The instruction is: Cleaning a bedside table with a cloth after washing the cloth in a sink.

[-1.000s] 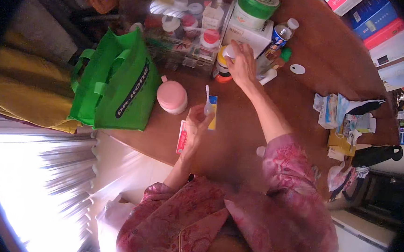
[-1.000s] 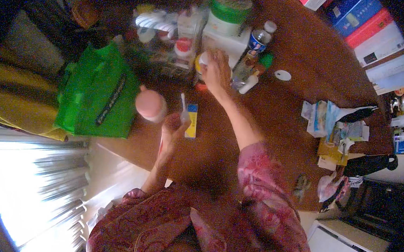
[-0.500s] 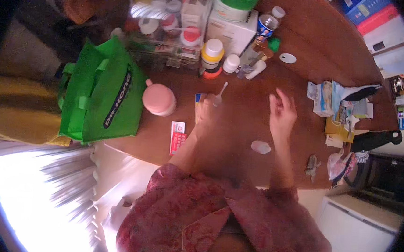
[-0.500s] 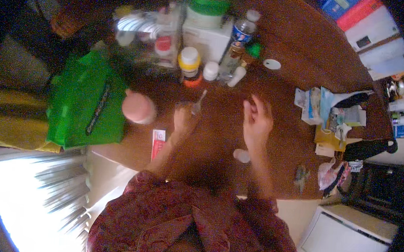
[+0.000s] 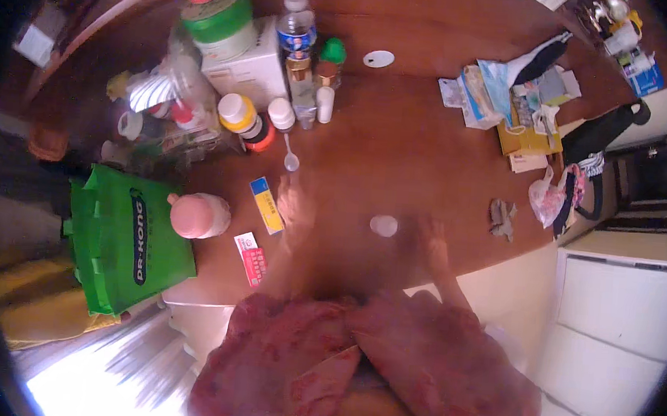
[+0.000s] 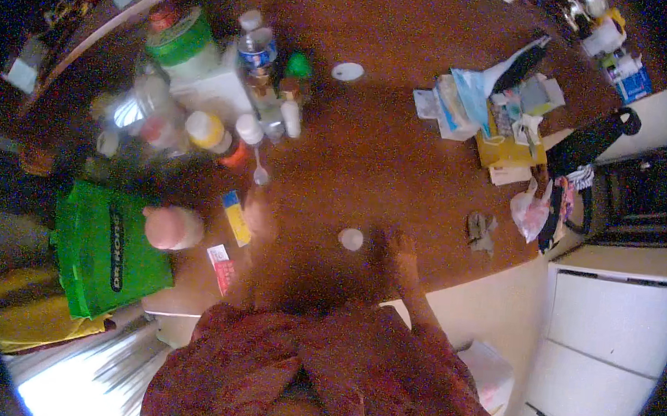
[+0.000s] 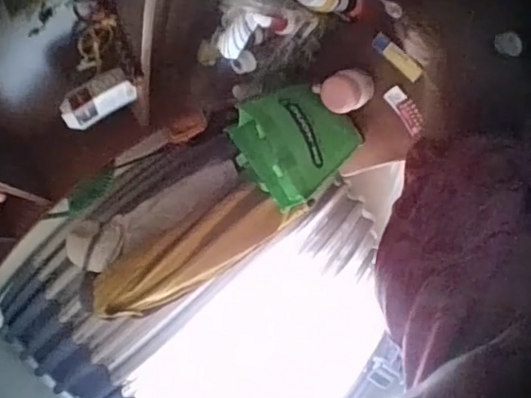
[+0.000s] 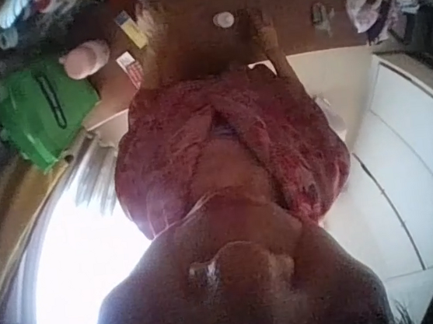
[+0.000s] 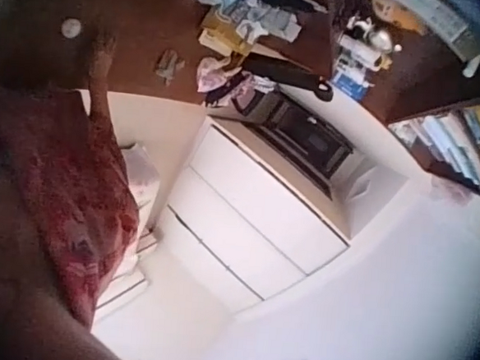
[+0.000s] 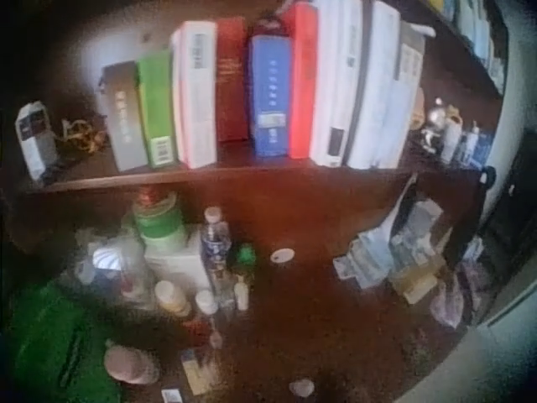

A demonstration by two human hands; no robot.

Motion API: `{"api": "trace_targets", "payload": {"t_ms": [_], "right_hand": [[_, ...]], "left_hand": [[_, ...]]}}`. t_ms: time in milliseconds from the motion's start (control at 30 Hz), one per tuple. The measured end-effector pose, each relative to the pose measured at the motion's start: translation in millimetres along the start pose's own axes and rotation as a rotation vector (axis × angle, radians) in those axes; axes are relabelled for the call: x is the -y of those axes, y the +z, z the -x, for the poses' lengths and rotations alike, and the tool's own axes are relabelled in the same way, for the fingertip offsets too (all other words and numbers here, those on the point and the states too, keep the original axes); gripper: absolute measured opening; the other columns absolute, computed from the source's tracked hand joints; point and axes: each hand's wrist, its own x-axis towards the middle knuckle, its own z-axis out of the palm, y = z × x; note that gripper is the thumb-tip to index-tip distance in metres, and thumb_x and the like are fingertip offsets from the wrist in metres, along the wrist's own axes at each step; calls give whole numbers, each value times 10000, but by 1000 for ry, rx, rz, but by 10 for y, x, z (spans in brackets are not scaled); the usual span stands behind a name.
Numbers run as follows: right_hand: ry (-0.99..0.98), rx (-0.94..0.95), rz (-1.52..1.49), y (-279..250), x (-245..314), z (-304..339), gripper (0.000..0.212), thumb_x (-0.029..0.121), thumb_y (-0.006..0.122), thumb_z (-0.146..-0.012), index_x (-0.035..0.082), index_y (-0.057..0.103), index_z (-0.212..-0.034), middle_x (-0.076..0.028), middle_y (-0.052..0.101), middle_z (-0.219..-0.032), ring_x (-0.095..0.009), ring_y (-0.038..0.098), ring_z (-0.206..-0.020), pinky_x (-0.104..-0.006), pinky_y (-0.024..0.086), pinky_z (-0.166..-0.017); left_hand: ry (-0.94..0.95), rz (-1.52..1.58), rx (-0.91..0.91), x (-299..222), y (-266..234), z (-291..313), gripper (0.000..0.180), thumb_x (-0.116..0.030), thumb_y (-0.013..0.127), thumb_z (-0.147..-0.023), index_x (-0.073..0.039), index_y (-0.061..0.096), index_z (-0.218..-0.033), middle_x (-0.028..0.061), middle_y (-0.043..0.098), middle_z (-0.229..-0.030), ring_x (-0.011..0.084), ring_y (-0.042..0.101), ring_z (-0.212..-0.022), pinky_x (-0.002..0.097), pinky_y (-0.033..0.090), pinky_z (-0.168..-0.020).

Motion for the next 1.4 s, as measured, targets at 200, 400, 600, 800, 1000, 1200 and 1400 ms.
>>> {"api": "trace_targets", "payload": {"t_ms": [200, 400, 600, 800, 1000, 1200, 1400], "right_hand": [[253, 445, -332, -264, 200, -221, 658, 131, 629, -742, 78, 353, -1337, -208, 447, -1247, -393, 470, -1101, -444, 412, -941], [329, 313, -807, 22, 412, -520, 645, 165, 724, -711, 56, 432, -1276, -181, 538, -1176, -324, 518, -1093, -408, 419, -923], [327, 321, -1008, 217, 564, -940, 559, 378, 752, -706, 39, 529, -1090, -146, 637, -934, -296, 631, -785, -397, 513, -713], [326, 324, -1121, -224, 803, -1422, 657, 374, 706, -769, 30, 451, -1267, -144, 638, -944, -248, 630, -779, -364, 512, -709], [499, 322, -1200, -46, 576, -1182, 534, 182, 666, -823, 19, 449, -1283, -150, 613, -1093, -186, 606, -949, -312, 480, -830], [504, 148, -900, 87, 171, -681, 473, 298, 647, -824, 25, 534, -1194, -158, 655, -921, -288, 639, -786, -370, 506, -748], [790, -20, -345, -157, -731, -68, 449, 298, 591, -851, 43, 512, -1212, -198, 571, -1121, -357, 532, -1034, -440, 423, -891]], "left_hand": [[221, 116, 195, -216, 82, 649, 347, -122, 622, -743, -69, 564, -1081, 184, 590, -964, 384, 566, -893, 455, 486, -738], [178, 174, 592, -831, -43, 712, 389, -109, 625, -724, -85, 564, -1107, 180, 630, -955, 392, 589, -908, 446, 488, -773], [-35, 136, 609, -638, 264, 697, 432, -280, 680, -741, -88, 572, -1113, 152, 668, -828, 280, 660, -709, 384, 520, -622], [-128, 351, 282, -816, -124, 32, 339, -220, 702, -708, -4, 589, -944, 187, 658, -811, 313, 668, -763, 403, 515, -647], [-278, 321, 125, -550, 90, -529, 389, -200, 777, -613, -3, 601, -900, 141, 652, -790, 252, 632, -724, 373, 498, -675], [-245, 190, 20, -351, 454, -709, 452, -120, 790, -556, -43, 621, -968, 109, 653, -835, 257, 622, -779, 382, 486, -698], [-237, 58, -60, -208, 712, -750, 484, -81, 765, -569, -61, 600, -1023, 131, 632, -957, 292, 606, -895, 393, 475, -774]]}}
